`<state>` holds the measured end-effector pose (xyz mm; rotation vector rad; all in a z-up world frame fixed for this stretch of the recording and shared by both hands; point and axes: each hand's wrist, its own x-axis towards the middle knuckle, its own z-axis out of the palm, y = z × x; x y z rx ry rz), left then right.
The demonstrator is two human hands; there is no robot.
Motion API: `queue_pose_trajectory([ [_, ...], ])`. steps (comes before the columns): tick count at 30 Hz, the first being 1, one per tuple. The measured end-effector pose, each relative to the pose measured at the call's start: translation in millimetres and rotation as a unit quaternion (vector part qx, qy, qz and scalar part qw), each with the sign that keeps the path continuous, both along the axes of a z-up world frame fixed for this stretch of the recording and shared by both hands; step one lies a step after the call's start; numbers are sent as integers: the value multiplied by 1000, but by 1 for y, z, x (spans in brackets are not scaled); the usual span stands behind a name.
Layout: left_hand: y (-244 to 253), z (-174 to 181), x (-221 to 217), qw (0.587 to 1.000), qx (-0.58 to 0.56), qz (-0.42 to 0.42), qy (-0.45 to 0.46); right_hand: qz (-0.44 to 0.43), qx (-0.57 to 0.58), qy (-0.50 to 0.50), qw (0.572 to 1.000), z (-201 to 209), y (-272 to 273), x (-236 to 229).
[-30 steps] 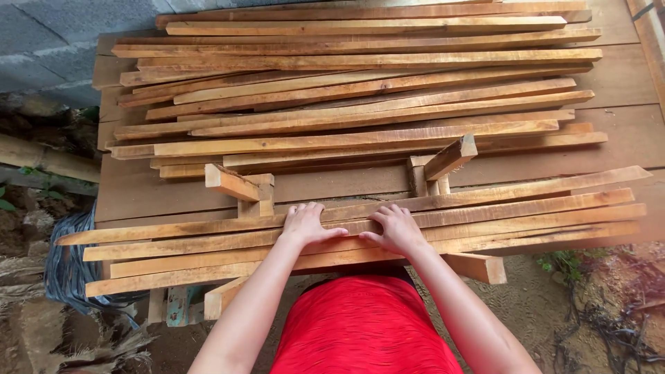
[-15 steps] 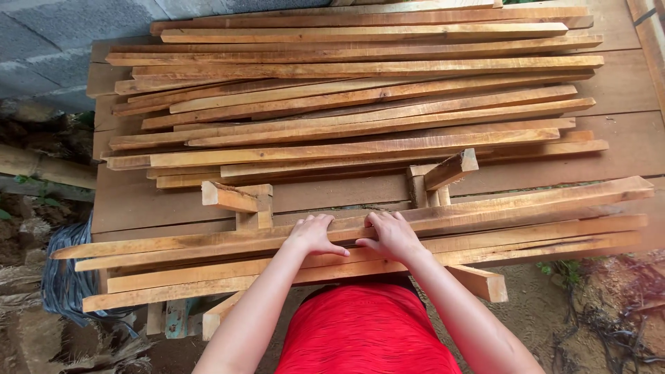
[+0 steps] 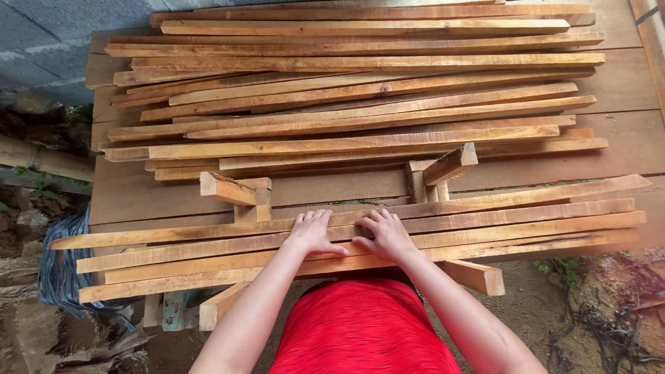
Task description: Organizing and stacking long wooden slats on a workbench in a workshop.
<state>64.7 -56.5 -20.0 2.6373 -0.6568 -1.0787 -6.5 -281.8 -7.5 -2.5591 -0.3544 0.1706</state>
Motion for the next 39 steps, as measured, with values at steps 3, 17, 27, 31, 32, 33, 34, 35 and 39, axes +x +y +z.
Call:
queue_pose_trajectory([
  [3, -1, 18, -19, 998, 12, -25, -62, -47, 8, 52, 998, -5, 2, 0],
  [17, 10, 2, -75, 968, -28, -61, -241, -94, -5, -42, 995, -8, 17, -10],
  [27, 12, -5, -75, 962, -59, -47, -261, -113, -185, 78, 973, -4, 30, 5],
  [31, 12, -5, -75, 962, -56, -50, -264, -109, -179, 102, 972, -9, 27, 8],
  [32, 12, -5, -75, 961, -56, -50, -265, -105, -171, 111, 973, -6, 26, 9],
  [33, 13, -5, -75, 961, -57, -51, -266, -101, -163, 120, 974, -2, 26, 10],
  [34, 12, -5, -76, 961, -57, -50, -266, -100, -163, 120, 974, -5, 23, 5],
  [35, 12, -5, -77, 962, -56, -50, -264, -79, -141, 44, 986, -9, 20, -1],
  [39, 12, 5, -72, 965, -63, -44, -252, -45, -87, -71, 993, -23, 14, -20],
])
